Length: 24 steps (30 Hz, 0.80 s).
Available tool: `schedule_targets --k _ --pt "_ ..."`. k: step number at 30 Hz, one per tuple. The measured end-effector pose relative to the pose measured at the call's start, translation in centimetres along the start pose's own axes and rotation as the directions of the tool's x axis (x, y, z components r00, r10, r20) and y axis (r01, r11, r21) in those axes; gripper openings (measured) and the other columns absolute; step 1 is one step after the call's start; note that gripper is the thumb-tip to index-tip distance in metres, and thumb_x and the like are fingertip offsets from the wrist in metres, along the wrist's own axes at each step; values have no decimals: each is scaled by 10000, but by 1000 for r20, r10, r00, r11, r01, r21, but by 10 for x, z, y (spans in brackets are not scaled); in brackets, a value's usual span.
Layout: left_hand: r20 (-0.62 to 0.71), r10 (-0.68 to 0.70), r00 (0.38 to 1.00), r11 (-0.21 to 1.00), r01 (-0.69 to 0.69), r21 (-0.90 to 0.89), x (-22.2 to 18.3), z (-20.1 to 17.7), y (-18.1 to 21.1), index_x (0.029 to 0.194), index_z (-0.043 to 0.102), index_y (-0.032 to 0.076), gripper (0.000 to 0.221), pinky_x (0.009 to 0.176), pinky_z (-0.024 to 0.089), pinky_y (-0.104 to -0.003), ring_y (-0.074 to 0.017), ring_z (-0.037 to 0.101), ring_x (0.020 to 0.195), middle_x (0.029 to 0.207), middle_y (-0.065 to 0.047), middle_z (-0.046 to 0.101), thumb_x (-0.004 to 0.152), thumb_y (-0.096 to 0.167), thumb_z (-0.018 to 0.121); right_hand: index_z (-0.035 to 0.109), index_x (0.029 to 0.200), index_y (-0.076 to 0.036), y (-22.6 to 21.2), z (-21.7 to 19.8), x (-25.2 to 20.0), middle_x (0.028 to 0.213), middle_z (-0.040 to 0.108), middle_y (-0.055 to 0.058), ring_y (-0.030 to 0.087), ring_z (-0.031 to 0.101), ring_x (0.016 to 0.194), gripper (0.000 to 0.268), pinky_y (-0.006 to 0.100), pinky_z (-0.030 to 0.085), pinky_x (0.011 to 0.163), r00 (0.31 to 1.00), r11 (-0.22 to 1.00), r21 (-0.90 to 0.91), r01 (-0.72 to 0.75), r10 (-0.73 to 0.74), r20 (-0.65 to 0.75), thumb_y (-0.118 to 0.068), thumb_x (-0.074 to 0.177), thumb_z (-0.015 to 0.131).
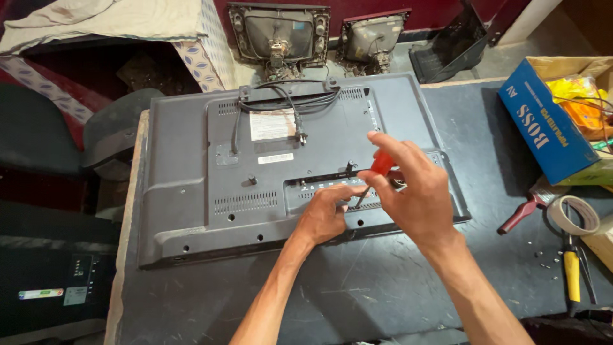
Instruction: The person uses a screwdriver to remove screws from the back panel of a television. They then disconnect a power cable from the back of the device.
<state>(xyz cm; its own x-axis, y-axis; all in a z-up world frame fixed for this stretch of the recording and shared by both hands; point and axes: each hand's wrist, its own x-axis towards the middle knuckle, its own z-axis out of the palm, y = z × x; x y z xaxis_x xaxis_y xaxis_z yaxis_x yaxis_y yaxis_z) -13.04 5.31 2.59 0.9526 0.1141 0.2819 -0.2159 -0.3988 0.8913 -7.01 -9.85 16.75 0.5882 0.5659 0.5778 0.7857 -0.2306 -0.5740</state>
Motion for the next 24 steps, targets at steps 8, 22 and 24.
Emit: schedule_targets --k 8,22,24 --pt "-26 20 999 1000 -20 -10 -1 1 -1 1249 701 67 656 881 582 -378 -310 716 1133 1205 -145 742 700 -214 477 566 1386 -112 -4 3 -3 1028 690 102 208 713 861 638 314 645 731 1000 996 -91 0 -2 -22 -97 823 866" --pt "-43 -37 998 999 36 -33 -2 7 -9 1305 680 104 720 771 594 -357 -269 727 1076 1205 -122 753 698 -208 451 548 1415 -121 1 3 -8 1167 662 114 207 726 971 606 299 664 813 1000 999 40 -1 0 8 -3 870 785" --pt "-38 -58 998 998 57 -18 -2 7 -8 1285 687 100 698 778 595 -340 -266 727 1072 1224 -114 751 697 -207 470 563 1415 -126 2 4 -11 1077 685 94 201 726 922 620 303 646 812 1000 1000 12 -4 3 3 -28 862 824"
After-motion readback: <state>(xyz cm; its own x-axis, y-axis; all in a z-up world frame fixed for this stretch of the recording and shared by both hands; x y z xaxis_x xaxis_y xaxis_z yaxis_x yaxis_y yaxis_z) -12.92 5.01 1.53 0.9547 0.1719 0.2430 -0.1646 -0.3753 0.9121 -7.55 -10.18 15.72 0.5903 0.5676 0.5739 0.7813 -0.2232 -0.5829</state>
